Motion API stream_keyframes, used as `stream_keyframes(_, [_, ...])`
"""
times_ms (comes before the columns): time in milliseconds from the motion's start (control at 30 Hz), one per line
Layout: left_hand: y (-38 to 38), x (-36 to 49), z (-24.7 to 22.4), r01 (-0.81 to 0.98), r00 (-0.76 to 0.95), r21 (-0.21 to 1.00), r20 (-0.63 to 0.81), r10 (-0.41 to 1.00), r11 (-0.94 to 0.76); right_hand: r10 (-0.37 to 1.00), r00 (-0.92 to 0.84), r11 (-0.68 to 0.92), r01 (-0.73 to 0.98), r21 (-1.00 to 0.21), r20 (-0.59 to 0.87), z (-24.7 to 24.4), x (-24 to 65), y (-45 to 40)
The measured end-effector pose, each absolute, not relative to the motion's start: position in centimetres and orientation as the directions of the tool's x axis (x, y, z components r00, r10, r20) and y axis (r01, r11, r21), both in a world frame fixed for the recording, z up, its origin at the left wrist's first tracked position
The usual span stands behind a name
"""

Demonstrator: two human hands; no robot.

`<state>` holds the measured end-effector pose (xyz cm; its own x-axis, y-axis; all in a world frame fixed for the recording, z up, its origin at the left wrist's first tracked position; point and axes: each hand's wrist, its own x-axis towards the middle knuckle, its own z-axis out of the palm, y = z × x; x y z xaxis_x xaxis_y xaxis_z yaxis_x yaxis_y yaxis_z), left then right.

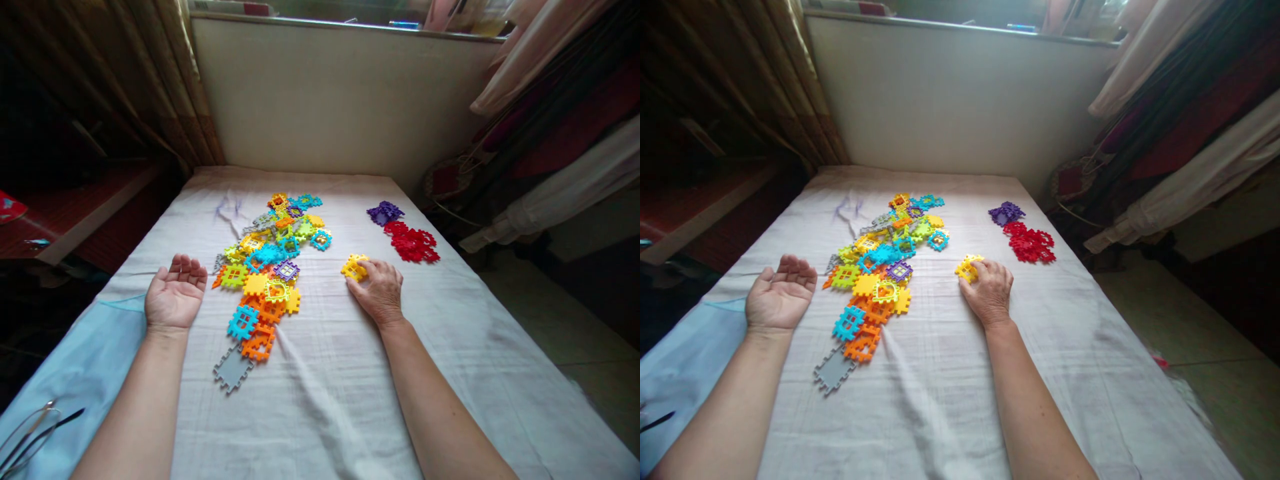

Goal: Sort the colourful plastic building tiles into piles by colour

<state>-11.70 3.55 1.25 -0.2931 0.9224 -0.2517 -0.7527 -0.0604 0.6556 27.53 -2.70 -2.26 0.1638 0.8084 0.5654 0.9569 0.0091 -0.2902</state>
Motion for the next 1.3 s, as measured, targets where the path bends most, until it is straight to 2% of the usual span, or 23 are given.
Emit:
stream_keyframes(200, [3.5,-11.4,1.6,-0.774,-0.289,0.63,-0.273,0.917,-0.056,0.789,0.145,0.037,0.959,-0.282,0.596,-2.0,27.3,-2.7])
stream_keyframes(333, [3.6,-11.6,1.2,-0.77,-0.282,0.636,-0.26,0.923,-0.056,0.775,0.101,0.125,0.943,-0.308,0.624,-1.6,26.0,-2.8])
stream_keyframes(533, [3.6,-11.7,1.0,-0.77,-0.278,0.636,-0.257,0.926,-0.055,0.835,-0.216,0.451,0.796,-0.403,0.507,-1.2,22.0,-3.6])
stream_keyframes(667, [3.6,-11.9,0.9,-0.77,-0.261,0.636,-0.237,0.936,-0.053,0.832,-0.355,0.531,0.73,-0.43,0.426,-1.2,20.3,-4.1])
stream_keyframes(900, [3.4,-11.4,1.5,-0.789,-0.272,0.613,-0.282,0.92,-0.046,0.835,-0.399,0.543,0.712,-0.446,0.379,-1.2,19.3,-4.3])
stream_keyframes(1300, [3.5,-11.7,1.1,-0.77,-0.275,0.635,-0.248,0.929,-0.059,0.841,-0.325,0.513,0.731,-0.449,0.432,-0.8,20.4,-4.2])
